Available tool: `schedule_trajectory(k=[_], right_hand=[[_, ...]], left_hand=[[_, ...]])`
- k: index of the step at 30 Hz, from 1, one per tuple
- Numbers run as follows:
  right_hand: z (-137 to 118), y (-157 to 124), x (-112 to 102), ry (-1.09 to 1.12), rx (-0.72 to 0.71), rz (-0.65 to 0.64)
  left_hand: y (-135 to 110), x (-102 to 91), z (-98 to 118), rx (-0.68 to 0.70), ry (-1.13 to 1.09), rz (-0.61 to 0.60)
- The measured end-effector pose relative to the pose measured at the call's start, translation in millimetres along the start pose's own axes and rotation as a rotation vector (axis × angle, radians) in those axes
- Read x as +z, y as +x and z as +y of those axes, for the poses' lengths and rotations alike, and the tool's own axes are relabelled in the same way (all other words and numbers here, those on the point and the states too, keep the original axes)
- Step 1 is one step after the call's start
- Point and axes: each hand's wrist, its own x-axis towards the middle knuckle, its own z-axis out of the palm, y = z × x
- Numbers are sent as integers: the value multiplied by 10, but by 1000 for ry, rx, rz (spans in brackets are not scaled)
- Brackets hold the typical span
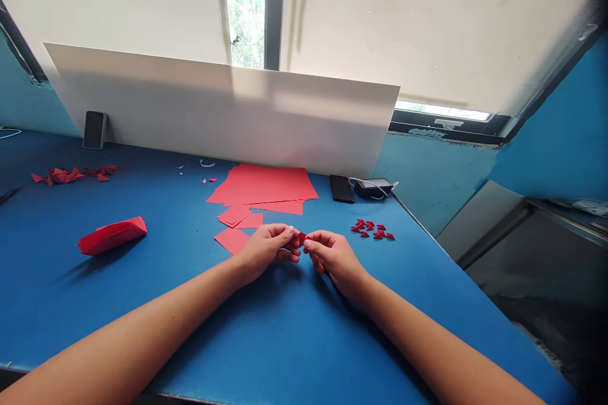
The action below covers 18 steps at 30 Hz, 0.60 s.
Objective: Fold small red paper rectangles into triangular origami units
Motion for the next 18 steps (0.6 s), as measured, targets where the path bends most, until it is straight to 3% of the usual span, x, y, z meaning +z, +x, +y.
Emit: schedule_trajectory(k=[18], right_hand=[[33,16,-19,-3,3,2]], left_hand=[[16,-53,-24,-124,63,-46]])
